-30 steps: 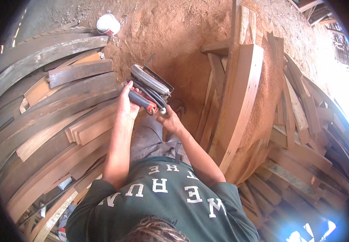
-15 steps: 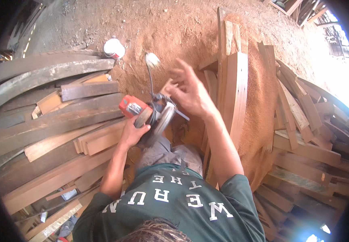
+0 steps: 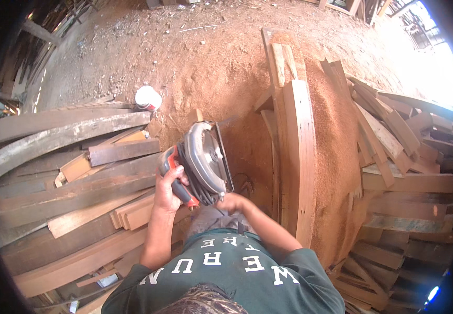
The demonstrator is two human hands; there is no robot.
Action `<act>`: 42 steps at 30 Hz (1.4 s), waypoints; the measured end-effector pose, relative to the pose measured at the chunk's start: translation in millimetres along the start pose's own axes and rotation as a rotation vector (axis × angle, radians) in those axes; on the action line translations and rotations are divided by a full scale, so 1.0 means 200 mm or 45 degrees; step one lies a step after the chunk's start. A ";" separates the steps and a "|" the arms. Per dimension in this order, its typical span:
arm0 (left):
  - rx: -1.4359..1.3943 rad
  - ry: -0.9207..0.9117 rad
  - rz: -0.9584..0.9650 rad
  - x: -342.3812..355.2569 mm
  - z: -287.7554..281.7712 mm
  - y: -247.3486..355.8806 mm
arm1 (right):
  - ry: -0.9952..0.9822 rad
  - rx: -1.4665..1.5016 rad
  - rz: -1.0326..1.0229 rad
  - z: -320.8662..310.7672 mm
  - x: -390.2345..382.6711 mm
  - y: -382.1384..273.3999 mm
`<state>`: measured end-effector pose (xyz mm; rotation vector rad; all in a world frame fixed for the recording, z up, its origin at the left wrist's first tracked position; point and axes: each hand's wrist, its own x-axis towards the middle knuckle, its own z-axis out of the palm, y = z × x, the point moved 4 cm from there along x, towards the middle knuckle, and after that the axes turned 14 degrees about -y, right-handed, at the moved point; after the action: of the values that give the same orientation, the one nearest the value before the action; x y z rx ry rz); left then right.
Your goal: The person measures and marks a long wooden plank using a small wooden guide and a pencil. They then plug in a circular saw and cut the plank along the marked line, creating sawdust.
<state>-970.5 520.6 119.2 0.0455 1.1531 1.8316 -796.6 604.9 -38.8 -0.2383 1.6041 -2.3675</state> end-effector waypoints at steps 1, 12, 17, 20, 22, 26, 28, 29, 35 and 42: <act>-0.041 0.012 0.015 0.04 0.00 0.00 | -0.192 0.076 -0.033 0.12 0.06 -0.09; -0.491 0.188 0.044 0.26 -0.05 0.08 | 0.459 -0.477 0.339 -0.26 -0.05 -0.01; -0.498 0.210 0.058 0.28 -0.10 0.09 | -0.019 -0.233 0.573 0.00 0.23 -0.26; -0.432 0.181 -0.030 0.27 -0.12 0.06 | -0.002 -0.536 0.643 0.06 0.02 -0.43; -0.168 0.200 -0.049 0.24 -0.17 -0.01 | 0.041 -0.437 0.643 0.01 -0.10 -0.76; 0.977 -0.008 -0.275 0.13 -0.20 0.00 | 0.537 -0.724 0.338 -0.26 0.02 -1.18; 1.215 -0.141 -0.212 0.09 -0.26 0.01 | 0.713 -0.961 0.104 -0.42 0.21 -1.24; 1.361 -0.230 -0.214 0.06 -0.25 0.03 | 0.772 -1.041 -0.015 -0.53 0.29 -1.17; 0.727 -0.319 -0.564 -0.16 -0.16 0.15 | 0.724 -0.559 0.097 -0.96 0.32 -0.88; 0.132 -0.234 -0.296 -0.07 0.03 0.11 | 0.657 0.555 0.392 -0.84 -0.24 0.45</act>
<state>-975.2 511.9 144.0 0.1316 1.0751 1.5298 -787.9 736.1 -184.1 0.7025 1.1312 -2.5610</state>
